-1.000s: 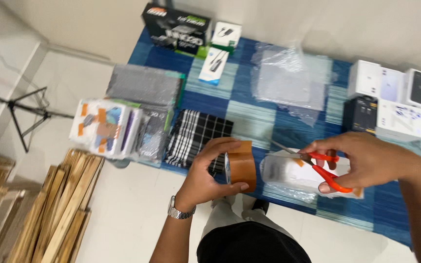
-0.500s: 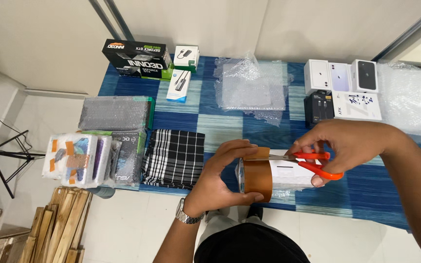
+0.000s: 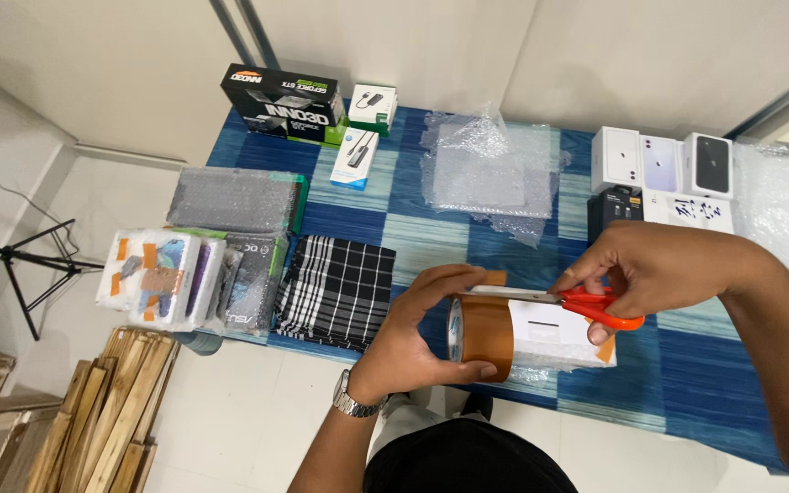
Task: The person wraps a box in bubble wrap and secures it using tape and scissors.
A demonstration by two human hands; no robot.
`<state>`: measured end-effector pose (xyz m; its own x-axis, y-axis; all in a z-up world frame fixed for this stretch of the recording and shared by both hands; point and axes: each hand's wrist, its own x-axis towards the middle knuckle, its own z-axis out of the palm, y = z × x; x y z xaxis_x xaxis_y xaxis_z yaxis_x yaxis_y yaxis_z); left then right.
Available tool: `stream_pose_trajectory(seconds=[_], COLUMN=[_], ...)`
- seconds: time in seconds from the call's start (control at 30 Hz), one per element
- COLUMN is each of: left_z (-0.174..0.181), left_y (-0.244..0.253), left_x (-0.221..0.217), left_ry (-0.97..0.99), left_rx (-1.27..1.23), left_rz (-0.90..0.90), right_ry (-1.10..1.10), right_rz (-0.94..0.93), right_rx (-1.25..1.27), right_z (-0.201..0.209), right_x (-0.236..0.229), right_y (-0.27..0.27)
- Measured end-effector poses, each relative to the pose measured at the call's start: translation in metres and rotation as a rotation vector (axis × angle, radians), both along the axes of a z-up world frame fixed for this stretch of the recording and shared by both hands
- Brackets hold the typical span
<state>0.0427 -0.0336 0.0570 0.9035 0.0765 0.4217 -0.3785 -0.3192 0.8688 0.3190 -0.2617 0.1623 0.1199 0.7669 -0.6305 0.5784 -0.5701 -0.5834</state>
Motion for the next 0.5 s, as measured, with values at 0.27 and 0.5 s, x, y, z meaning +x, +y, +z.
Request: stream_pose_trajectory(seconds=[0.27, 0.5], left_z=[-0.021, -0.082], left_y=[0.037, 0.088], left_x=[-0.022, -0.04], left_ry=[0.077, 0.367], left_rx=[0.054, 0.127], left_rz=[0.165, 0.496], right_ry=[-0.285, -0.673], right_rz=[0.08, 0.072], right_rx=[-0.124, -0.152], right_z=[-0.017, -0.094], right_x=[-0.001, -0.013], right_y=[0.051, 0.147])
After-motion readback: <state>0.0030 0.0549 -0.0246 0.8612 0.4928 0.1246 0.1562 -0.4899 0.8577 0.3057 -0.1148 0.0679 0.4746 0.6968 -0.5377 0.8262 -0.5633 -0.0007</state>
